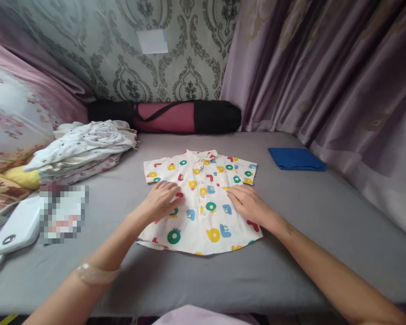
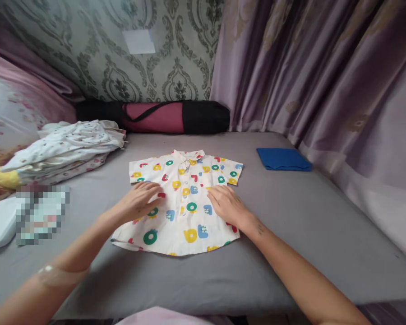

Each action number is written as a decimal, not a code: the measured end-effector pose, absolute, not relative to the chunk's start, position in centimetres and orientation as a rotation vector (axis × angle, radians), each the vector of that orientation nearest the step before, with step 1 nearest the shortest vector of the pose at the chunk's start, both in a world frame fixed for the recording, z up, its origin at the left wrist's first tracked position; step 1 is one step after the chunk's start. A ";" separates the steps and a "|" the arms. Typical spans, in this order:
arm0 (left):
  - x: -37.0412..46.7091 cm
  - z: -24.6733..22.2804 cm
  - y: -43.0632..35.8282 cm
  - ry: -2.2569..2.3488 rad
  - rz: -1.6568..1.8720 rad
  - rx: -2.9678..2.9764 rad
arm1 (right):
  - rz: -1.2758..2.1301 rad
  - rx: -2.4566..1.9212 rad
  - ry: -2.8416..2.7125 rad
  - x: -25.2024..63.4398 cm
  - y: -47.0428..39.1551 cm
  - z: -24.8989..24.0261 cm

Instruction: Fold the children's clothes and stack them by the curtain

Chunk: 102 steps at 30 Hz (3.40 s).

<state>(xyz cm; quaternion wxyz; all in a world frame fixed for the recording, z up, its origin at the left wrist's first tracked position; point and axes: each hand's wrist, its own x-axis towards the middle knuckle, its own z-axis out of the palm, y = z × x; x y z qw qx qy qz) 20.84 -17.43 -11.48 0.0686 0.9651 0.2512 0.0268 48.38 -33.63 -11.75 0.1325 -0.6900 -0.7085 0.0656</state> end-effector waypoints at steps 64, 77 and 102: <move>41.7 -9.7 -18.0 0.279 0.225 2.604 | 0.048 -2.307 -1.399 47.5 -42.7 -13.0; 54.3 -12.8 -21.2 0.807 0.129 2.585 | 0.023 -2.379 -1.266 46.6 -43.7 -13.3; 49.2 -9.8 -12.9 0.860 0.544 1.394 | 0.395 -2.374 -1.162 43.5 -41.7 -10.5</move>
